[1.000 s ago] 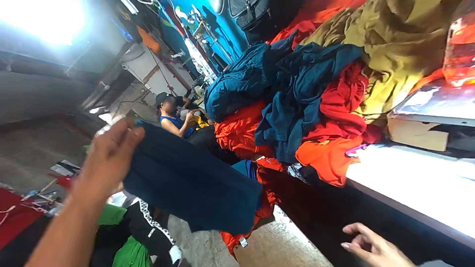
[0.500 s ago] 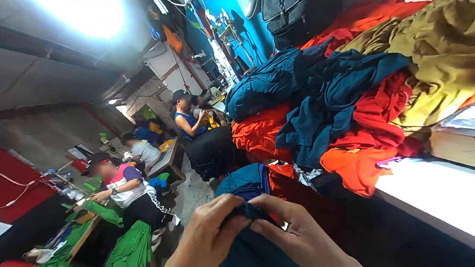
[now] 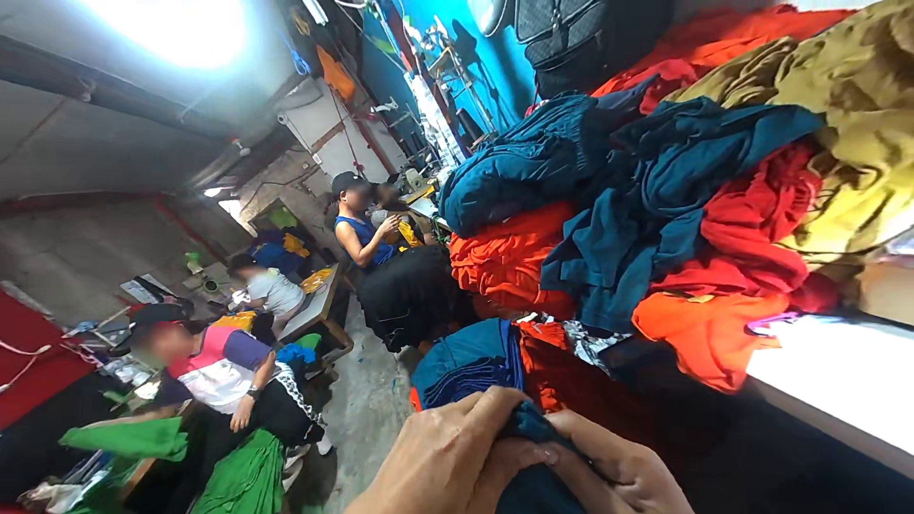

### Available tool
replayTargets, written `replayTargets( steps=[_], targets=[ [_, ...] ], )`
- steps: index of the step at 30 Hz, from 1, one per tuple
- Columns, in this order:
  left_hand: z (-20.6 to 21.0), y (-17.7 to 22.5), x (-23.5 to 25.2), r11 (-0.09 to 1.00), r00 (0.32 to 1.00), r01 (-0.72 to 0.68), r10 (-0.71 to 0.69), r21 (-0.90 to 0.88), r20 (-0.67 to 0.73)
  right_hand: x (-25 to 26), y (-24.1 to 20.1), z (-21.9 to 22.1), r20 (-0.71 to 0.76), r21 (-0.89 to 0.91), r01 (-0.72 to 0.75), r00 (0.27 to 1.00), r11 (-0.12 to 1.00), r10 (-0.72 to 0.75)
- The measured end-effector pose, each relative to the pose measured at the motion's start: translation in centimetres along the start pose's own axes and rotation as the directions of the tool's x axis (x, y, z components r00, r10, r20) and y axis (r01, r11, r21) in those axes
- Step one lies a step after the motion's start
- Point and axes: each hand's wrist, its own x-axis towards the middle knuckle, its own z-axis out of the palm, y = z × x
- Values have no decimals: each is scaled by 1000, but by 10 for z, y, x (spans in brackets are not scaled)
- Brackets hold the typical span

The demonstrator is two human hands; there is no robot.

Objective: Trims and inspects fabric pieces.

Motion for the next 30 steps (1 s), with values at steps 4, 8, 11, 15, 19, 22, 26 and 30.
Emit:
replayTargets(
  steps=[4,8,11,15,19,22,26,30],
  targets=[
    [-14,-2,3,991,999,-44,46,130,-11,2,15,-13,107,-43,11,994,999,-6],
    [-37,-7,6,991,1000,0,-1,133,12,2,39,-23,171,-42,43,985,998,-35],
    [-49,-9,8,995,1000,14,-14,98,1,10,30,-23,210,-99,147,970,984,-123],
    [-61,-7,9,990,999,31,-25,134,-47,36,23,-14,318,-154,413,881,898,-351],
    [-75,-5,13,985,997,26,-13,170,-80,49,19,-12,289,-153,390,896,908,-337],
    [-85,0,13,978,996,50,-33,200,-87,45,24,-14,262,-148,365,911,919,-319],
    [-94,7,11,965,992,62,-31,256,-121,20,47,-15,205,-139,266,950,954,-235],
    [-104,4,5,940,986,65,-9,335,-167,-13,75,-15,181,-94,176,971,980,-157]
  ],
)
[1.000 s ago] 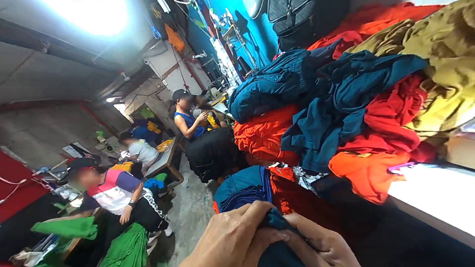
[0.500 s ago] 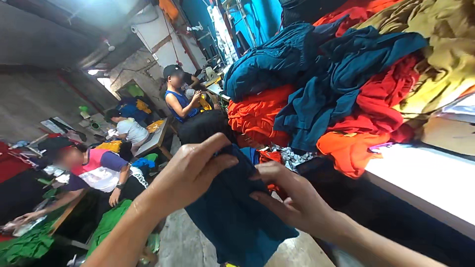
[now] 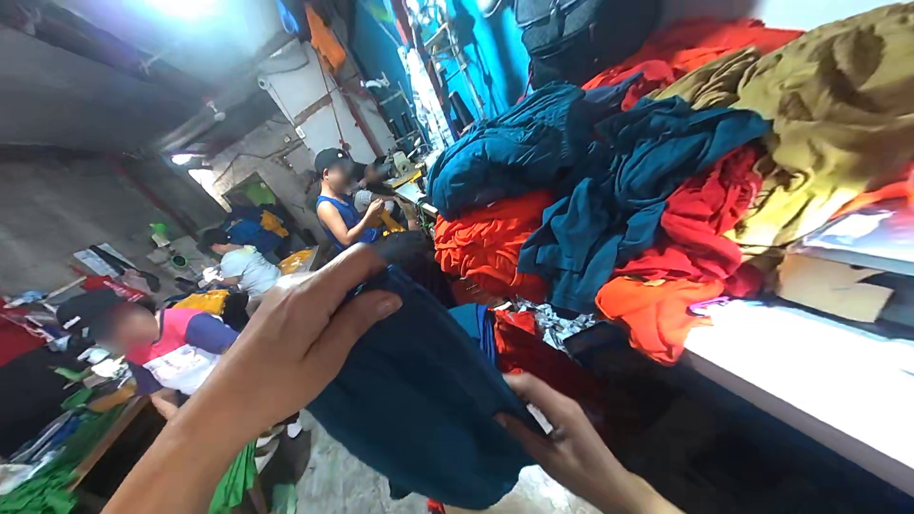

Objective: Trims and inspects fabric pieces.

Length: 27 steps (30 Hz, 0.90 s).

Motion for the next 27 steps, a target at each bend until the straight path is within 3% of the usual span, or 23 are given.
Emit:
replayTargets(
  steps=[2,4,5,8,9,12,16,18,20,21,23,27],
  targets=[
    [-7,-4,-8,997,998,67,-66,46,-19,-10,6,-1,37,27,-43,998,999,42],
    [-18,4,-25,941,941,333,-328,57,-83,-15,7,-5,102,59,-125,988,990,118],
    [-20,-2,-33,927,926,369,-360,68,-117,-17,6,-8,140,77,-174,977,982,162],
    [-27,-24,-24,990,989,136,-133,48,-58,-17,4,-19,221,152,-281,944,948,244],
    [-29,-25,-23,990,988,142,-141,9,-59,-16,2,-23,245,172,-326,928,929,280],
    [-30,-10,-29,932,927,316,-343,-177,-150,-12,-4,-32,298,205,-467,867,860,399],
    [-39,-48,-55,912,942,268,-316,-310,-113,-4,-6,-36,313,303,-497,858,813,407],
    [-36,-33,-53,876,904,331,-401,-351,-148,0,-8,-37,293,326,-482,869,813,398],
    [-23,10,-34,790,775,473,-584,-390,-244,-2,-7,-38,239,293,-431,897,853,371],
    [-22,8,-36,783,761,481,-596,-395,-255,-2,-4,-38,213,281,-388,917,878,337],
    [-31,-32,-62,857,873,380,-457,-347,-173,-6,0,-37,193,271,-296,949,916,250],
    [-30,-43,-68,916,916,334,-371,-221,-152,-10,-3,-51,298,297,-231,944,926,140]
  ],
)
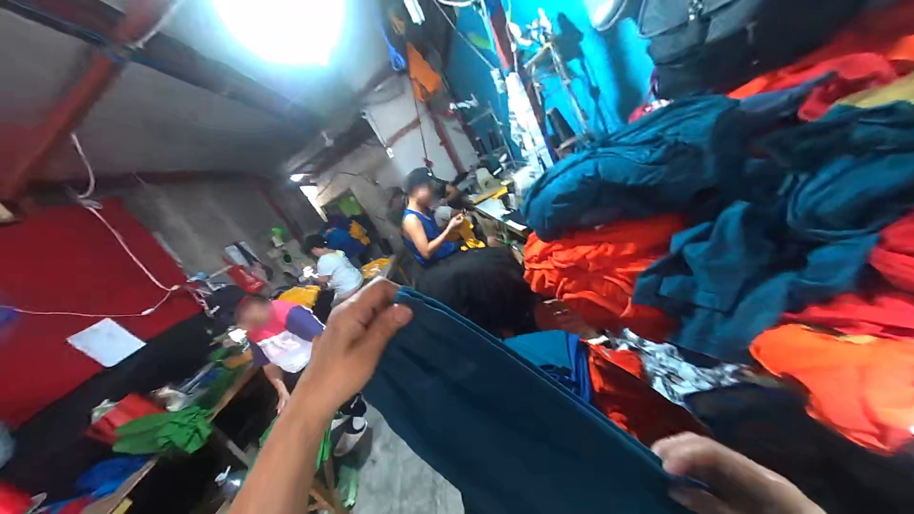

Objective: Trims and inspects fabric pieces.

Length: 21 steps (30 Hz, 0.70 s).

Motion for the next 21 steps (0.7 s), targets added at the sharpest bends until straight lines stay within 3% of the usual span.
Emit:
replayTargets(
  steps=[4,9,12,17,21],
  targets=[
    [5,9,-4,997,997,-75,76,17,-22,-6,-5,-5,51,-78,17,999,997,-13],
    [7,25,-9,995,994,73,-78,-65,-80,-10,-1,-2,47,-134,-74,996,988,81],
    [2,17,-12,998,998,-42,40,-36,-55,-11,4,-1,77,-195,-143,984,970,161],
    [-2,22,-18,989,991,-133,134,63,-11,6,4,16,207,-279,-51,972,959,112],
    [26,39,-27,949,959,-279,268,145,91,64,-47,60,33,-134,0,999,991,4]
  ],
)
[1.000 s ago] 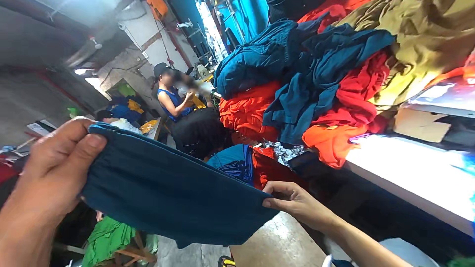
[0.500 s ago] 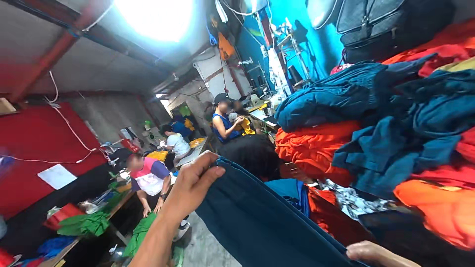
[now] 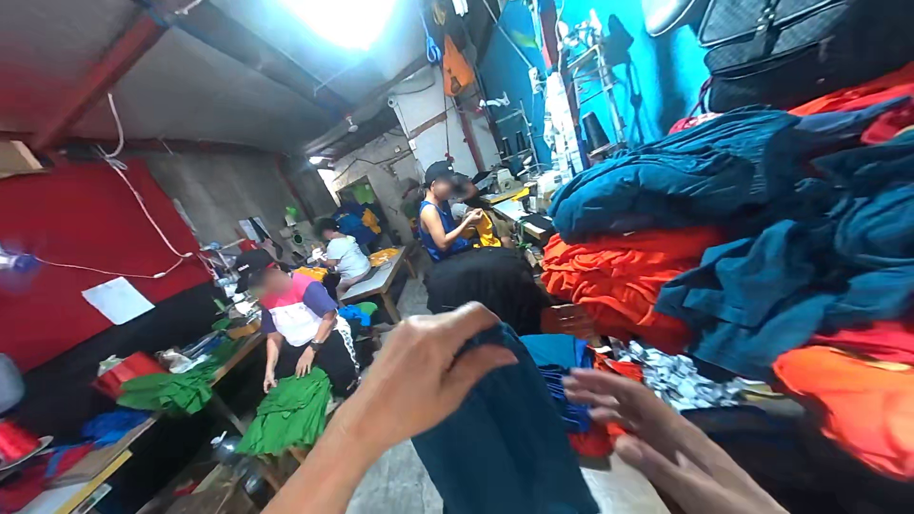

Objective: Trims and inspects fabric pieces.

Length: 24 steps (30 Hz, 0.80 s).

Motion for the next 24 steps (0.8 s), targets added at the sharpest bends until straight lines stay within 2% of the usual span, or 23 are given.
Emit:
replayTargets(
  steps=[1,3,5,7,9,11,13,16,21,24],
  targets=[
    [9,7,-2,1000,1000,-13,13,6,25,14,-13,8,-47,-4,31,998,1000,-32],
    [24,20,-6,1000,999,14,-14,-5,34,33,-34,17,-50,-19,78,996,997,-79],
    [34,26,-10,997,1000,19,-18,-72,17,39,-37,17,27,14,122,992,992,-122],
    [39,27,-14,989,1000,6,-3,-150,22,35,-30,12,132,143,141,978,980,-160],
    [42,33,-17,973,995,53,-32,-224,97,26,-23,5,219,256,116,960,960,-174],
    [47,37,-15,952,983,90,-38,-291,178,19,-20,-1,258,280,107,949,954,-183],
    [57,35,-14,937,981,54,16,-345,196,17,-17,-6,252,255,145,944,956,-211],
    [75,29,-11,900,987,-31,96,-436,129,16,-14,-19,253,210,191,937,959,-242],
    [79,26,-14,915,963,15,95,-404,251,-2,-15,-37,148,107,149,975,983,-164],
    [84,20,-20,901,974,12,88,-434,210,-13,-15,-45,98,60,129,986,990,-134]
  ],
)
